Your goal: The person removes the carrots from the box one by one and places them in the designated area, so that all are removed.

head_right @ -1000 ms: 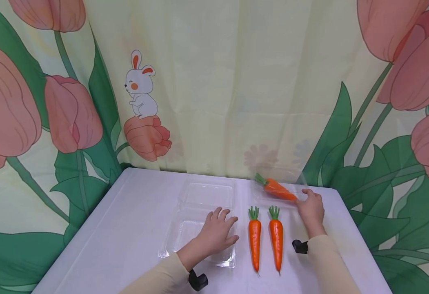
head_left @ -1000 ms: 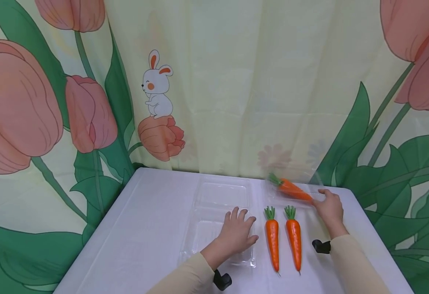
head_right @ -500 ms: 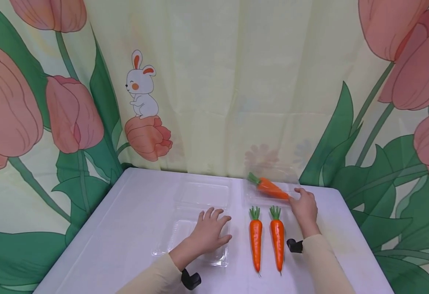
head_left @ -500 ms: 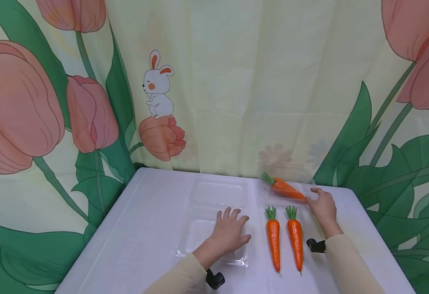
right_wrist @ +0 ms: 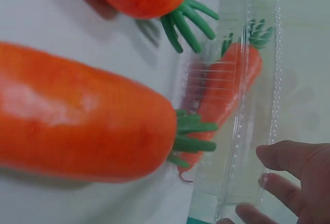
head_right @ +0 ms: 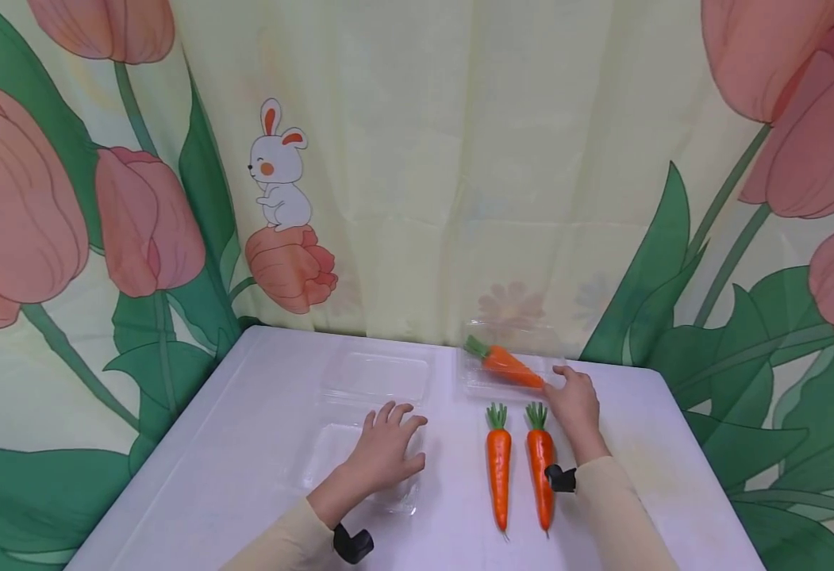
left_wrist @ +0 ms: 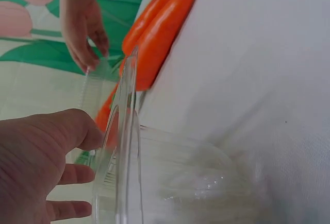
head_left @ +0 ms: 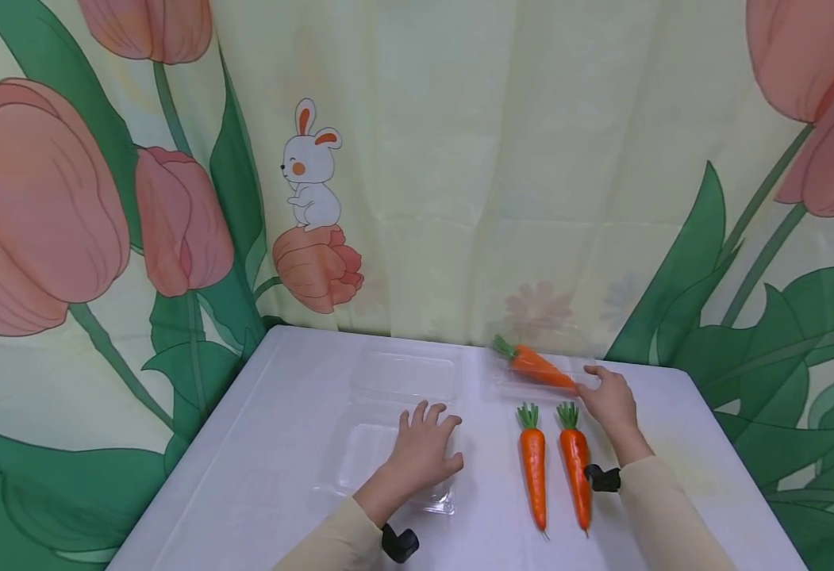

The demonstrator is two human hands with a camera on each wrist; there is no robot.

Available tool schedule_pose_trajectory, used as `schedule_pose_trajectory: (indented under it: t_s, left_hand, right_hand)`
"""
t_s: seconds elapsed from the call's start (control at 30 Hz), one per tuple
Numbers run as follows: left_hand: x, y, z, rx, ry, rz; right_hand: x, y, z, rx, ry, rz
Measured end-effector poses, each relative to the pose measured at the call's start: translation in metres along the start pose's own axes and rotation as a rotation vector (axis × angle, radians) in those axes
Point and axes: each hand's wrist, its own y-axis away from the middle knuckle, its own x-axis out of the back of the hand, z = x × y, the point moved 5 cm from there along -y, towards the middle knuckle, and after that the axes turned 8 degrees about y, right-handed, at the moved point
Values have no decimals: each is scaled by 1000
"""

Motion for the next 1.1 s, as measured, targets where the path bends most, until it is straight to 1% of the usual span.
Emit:
schedule_pose_trajectory:
  t_s: [0.2, 0.33, 0.7, 0.87, 1.0, 1.1]
  left_hand:
    - [5, 4, -12, 17, 26, 12]
    - [10, 6, -22, 43, 43, 11]
    - [23, 11, -58, 87, 74, 20]
    - [27, 13, -71, 116, 73, 32]
    - [29, 14, -80, 139, 69, 41]
    - [32, 16, -85, 154, 84, 44]
  right_hand:
    - [-5, 3, -13, 38, -24, -43]
    - [-9, 4, -21, 63, -34, -66]
    - [-22, 6, -41, 55, -24, -89]
    - [-27, 10, -48, 53, -27, -126]
    - [-30, 12, -55, 70, -22, -135]
    - [-33, 15, -60, 105, -16, -130]
